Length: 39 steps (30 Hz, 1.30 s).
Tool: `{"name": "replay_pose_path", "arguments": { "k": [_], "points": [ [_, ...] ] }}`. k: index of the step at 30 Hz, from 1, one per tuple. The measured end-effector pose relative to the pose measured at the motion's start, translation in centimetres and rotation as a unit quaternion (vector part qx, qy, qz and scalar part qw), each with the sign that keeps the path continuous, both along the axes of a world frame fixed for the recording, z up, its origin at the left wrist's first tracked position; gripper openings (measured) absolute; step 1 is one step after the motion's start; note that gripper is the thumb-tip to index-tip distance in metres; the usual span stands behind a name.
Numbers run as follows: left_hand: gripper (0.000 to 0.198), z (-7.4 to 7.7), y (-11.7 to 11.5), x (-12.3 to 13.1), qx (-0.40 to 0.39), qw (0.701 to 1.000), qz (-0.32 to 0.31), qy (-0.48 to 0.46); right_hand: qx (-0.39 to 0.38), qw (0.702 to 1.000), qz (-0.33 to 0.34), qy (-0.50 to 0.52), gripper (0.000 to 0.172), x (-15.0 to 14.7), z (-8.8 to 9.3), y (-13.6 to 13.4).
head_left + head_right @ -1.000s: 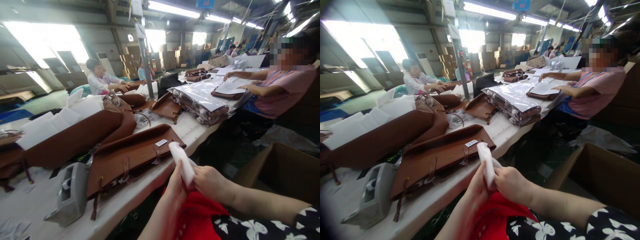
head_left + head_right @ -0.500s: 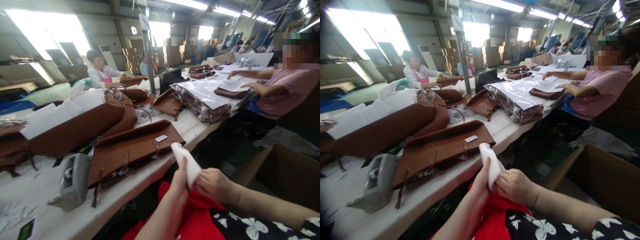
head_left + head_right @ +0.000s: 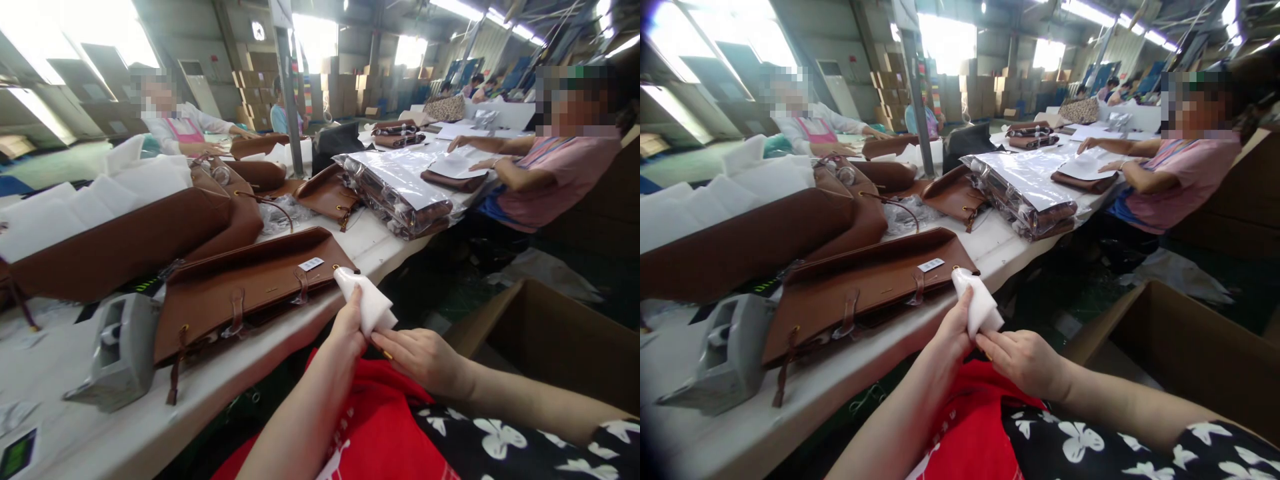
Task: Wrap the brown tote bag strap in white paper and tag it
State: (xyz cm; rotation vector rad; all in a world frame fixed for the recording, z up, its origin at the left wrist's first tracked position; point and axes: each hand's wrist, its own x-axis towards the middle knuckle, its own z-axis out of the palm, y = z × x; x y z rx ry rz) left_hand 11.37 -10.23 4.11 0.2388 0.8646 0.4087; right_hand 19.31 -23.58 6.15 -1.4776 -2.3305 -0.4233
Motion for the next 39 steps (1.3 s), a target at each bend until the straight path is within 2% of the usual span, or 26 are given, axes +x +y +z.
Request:
{"name": "replay_pose_path", "arguments": {
  "k": [6,9,12,14,16,19,22,26,29,31,35,37,39],
  "points": [
    [0.044,1.5,-0.1,-0.6,-0.036,0.999,0.009,-0.018,0.041,0.998,-0.003,0.048,0.031,-0.3,-0.8,0.2],
    [0.047,2.2,-1.8,-2.2,-0.057,0.995,-0.001,-0.080,0.059,0.996,0.007,0.069,0.032,-0.2,-0.7,0.5],
    [0.051,2.4,-4.1,-3.9,-0.060,0.990,-0.053,-0.113,0.069,0.994,0.022,0.076,0.032,-0.1,-0.3,0.7],
    [0.050,2.4,-5.2,-4.7,-0.035,0.992,-0.066,-0.104,0.067,0.995,0.023,0.072,0.030,-0.3,0.2,0.9],
    [0.046,2.4,-5.6,-4.9,0.004,0.995,-0.052,-0.087,0.068,0.996,0.012,0.056,0.028,-0.7,0.7,1.0],
    [0.043,2.5,-5.2,-4.8,0.037,0.997,-0.039,-0.060,0.079,0.997,-0.005,0.025,0.024,-1.6,1.1,1.1],
    [0.039,2.4,-4.3,-4.8,0.028,0.997,-0.059,-0.039,0.081,0.997,0.009,-0.020,0.024,-2.1,0.7,0.9],
    [0.034,1.3,-2.8,-5.2,-0.051,0.991,-0.124,-0.026,0.077,0.992,0.006,-0.095,0.029,-2.4,-0.7,0.8],
    [0.034,0.1,-1.9,-5.7,-0.110,0.979,-0.167,-0.042,0.063,0.993,0.012,-0.094,0.028,-2.8,-1.2,1.2],
    [0.036,-0.5,-1.6,-6.2,-0.133,0.972,-0.184,-0.055,0.048,0.997,0.030,-0.053,0.024,-3.0,-1.0,1.5],
    [0.037,-0.6,-0.6,-7.6,-0.136,0.976,-0.141,-0.098,0.014,0.991,0.092,0.101,0.021,-1.8,0.1,1.3],
    [0.042,-0.4,0.1,-8.3,-0.122,0.974,-0.139,-0.132,-0.001,0.976,0.058,0.210,0.013,-0.5,-0.1,1.4],
    [0.051,-0.2,0.8,-8.8,-0.105,0.970,-0.157,-0.156,-0.063,0.937,-0.034,0.341,0.012,0.7,-1.4,2.2]
  ]
}}
